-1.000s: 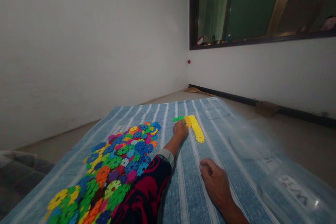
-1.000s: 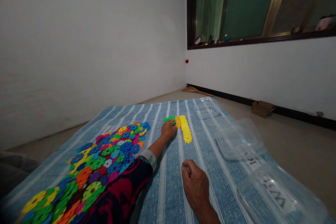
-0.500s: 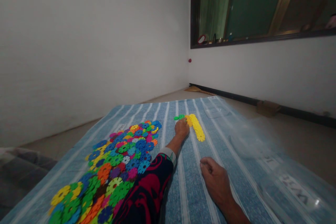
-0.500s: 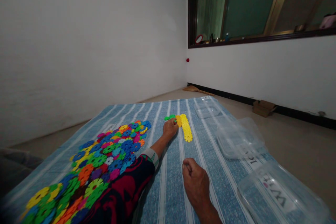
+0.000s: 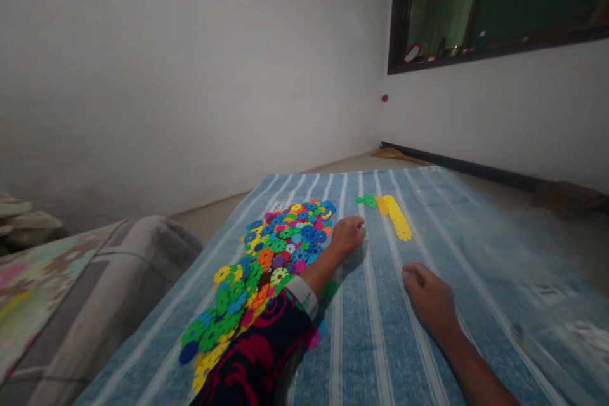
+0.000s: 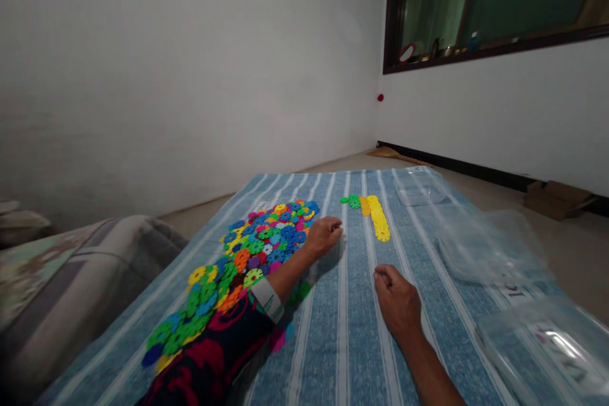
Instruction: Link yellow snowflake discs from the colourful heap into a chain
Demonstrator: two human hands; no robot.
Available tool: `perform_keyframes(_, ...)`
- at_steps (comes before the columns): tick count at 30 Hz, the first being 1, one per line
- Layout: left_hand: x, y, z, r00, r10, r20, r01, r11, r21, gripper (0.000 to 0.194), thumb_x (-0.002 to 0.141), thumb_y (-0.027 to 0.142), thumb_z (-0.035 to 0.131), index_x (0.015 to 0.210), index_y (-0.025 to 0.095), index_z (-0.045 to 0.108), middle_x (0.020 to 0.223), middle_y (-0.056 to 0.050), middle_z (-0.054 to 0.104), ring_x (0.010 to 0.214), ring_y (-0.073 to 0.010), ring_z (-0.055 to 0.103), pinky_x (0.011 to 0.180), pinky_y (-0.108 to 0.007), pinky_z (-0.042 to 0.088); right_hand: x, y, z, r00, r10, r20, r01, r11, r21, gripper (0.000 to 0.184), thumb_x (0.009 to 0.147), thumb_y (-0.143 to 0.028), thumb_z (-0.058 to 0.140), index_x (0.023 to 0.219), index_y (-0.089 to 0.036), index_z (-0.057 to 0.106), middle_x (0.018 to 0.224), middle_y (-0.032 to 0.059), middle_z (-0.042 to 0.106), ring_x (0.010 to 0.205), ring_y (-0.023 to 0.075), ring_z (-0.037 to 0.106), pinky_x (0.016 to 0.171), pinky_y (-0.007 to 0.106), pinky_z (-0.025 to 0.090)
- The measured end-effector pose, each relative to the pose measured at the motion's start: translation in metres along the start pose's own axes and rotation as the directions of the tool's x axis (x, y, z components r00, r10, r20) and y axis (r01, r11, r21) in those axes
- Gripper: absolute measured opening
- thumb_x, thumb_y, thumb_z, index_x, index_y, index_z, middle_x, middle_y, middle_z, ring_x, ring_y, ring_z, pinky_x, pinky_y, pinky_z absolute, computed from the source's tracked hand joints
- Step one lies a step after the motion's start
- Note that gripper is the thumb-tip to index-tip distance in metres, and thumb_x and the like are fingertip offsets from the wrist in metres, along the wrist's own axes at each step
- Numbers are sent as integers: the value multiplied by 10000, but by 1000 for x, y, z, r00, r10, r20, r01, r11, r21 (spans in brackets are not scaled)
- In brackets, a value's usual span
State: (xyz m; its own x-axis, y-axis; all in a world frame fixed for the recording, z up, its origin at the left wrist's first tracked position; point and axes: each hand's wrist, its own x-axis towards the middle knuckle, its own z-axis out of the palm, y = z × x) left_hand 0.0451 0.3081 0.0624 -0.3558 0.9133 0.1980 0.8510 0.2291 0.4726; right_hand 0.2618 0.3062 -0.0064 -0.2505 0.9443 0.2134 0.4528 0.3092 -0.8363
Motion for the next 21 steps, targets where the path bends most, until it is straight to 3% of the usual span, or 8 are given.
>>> perform_keyframes(6,-72,-51,-76,998,-11,68,-1,985,175,125,805,163,559,811,199,679,898,-54,683,928,-199,615,872,-281,441,1,4,-3,1000,-30,8,30,998,-63,378,768,-477,462,855,-213,719,727,49,716,687,218,654,639,297,452)
perform_keyframes(8,-98,-72,-101,992,-33,121,-7,949,315,125,825,186,545,802,200,667,875,-50,675,897,-193,614,830,-271,439,1,5,-4,1000,-18,12,19,996,-83,393,760,-478,459,875,-209,721,727,52,714,696,223,651,642,302,446)
perform_keyframes(12,-149,-107,-137,986,-124,114,62,898,435,162,834,180,511,779,202,661,846,-40,669,854,-183,617,777,-258,435,1,7,-5,999,-24,21,26,994,-104,405,757,-473,452,897,-203,720,720,55,709,699,226,642,650,309,438)
perform_keyframes(16,-190,-124,-148,986,-151,72,107,901,419,155,803,163,538,835,212,682,939,-45,692,934,-195,628,838,-275,461,1,8,-6,999,-30,20,32,994,-103,400,746,-460,456,903,-203,719,737,61,712,706,222,638,650,305,432)
perform_keyframes(21,-218,-128,-139,997,-33,67,5,923,384,299,742,147,609,1014,232,698,1228,-78,649,1167,-238,570,1008,-340,447,1,11,-8,999,-40,26,42,994,-98,420,714,-474,457,884,-193,719,728,62,705,697,226,634,657,312,439)
